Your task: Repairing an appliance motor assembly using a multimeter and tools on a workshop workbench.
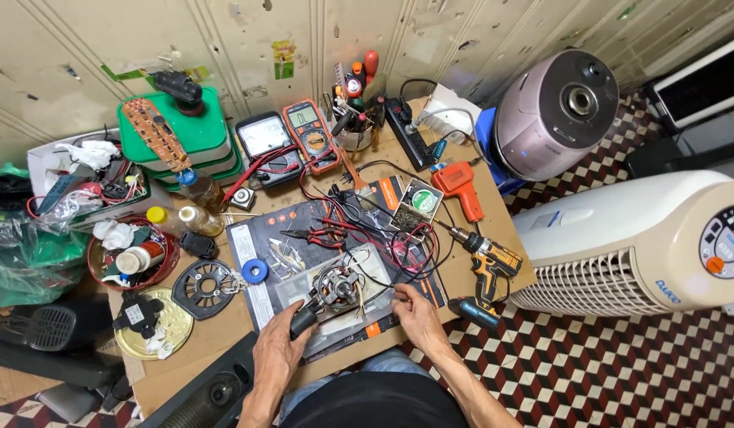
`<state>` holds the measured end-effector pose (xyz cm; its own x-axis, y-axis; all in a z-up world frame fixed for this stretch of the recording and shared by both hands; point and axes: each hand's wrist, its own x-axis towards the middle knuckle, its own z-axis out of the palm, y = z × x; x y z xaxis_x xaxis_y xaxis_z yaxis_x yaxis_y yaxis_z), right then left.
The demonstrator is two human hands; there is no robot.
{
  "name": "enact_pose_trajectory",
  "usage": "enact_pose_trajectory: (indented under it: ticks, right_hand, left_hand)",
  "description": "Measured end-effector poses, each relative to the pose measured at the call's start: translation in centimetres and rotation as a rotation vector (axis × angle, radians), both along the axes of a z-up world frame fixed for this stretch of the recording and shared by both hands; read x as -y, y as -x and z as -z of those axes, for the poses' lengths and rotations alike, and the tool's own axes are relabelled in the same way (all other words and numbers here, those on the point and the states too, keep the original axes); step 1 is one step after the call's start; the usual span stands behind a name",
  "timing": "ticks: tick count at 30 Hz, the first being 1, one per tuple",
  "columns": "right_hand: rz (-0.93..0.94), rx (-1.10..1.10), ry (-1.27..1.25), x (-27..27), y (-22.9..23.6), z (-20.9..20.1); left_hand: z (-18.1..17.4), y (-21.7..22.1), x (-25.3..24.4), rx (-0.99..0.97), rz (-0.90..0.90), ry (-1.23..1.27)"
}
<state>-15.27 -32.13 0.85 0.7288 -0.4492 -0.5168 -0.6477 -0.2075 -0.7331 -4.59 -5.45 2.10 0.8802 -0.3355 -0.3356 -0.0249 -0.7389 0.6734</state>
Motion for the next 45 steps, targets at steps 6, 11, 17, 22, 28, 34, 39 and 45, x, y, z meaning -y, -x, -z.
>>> enact_pose_trajectory:
  ticks: [6, 11, 17, 22, 28, 34, 39, 45]
  right_hand:
    - [0.064, -0.068, -0.010, 2.6, -1.1, -1.4]
    - [0.105, -0.037, 0.032, 6.2, -0.7, -0.3]
    - [0.178, -0.124, 0.155, 14.4, -1.6, 2.2]
    - [0.237, -0.097, 0.417, 24.4, -3.9, 8.5]
    - [0.194, -0.168, 0.562, 30.2, -7.1, 12.2]
    - [-0.156, -0.351, 0.590, 36.8, -8.7, 17.4]
    - [-0.115, -0.322, 0.633, 36.0, -11.2, 17.7]
    - [0.364, 0.245, 0.216, 37.1, -5.8, 18.0]
  left_hand:
    - [0.4, 0.1, 0.0, 0.009, -0.005, -0.025]
    - [-0.2, 0.2, 0.1, 0.023, -0.013, -0.024]
    - [0.0, 0.0, 0.4, -0.012, -0.032, -0.049]
    - [1.3, 0.4, 0.1, -0.002, -0.030, -0.040]
    - [2.0, 0.6, 0.4, -0.013, -0.053, -0.071]
    - [3.3, 1.6, 0.3, 0.155, -0.055, 0.004]
    - [0.2, 1.3, 0.4, 0.136, -0.083, 0.015]
    - [2.0, 1.4, 0.6, 0.129, -0.045, 0.019]
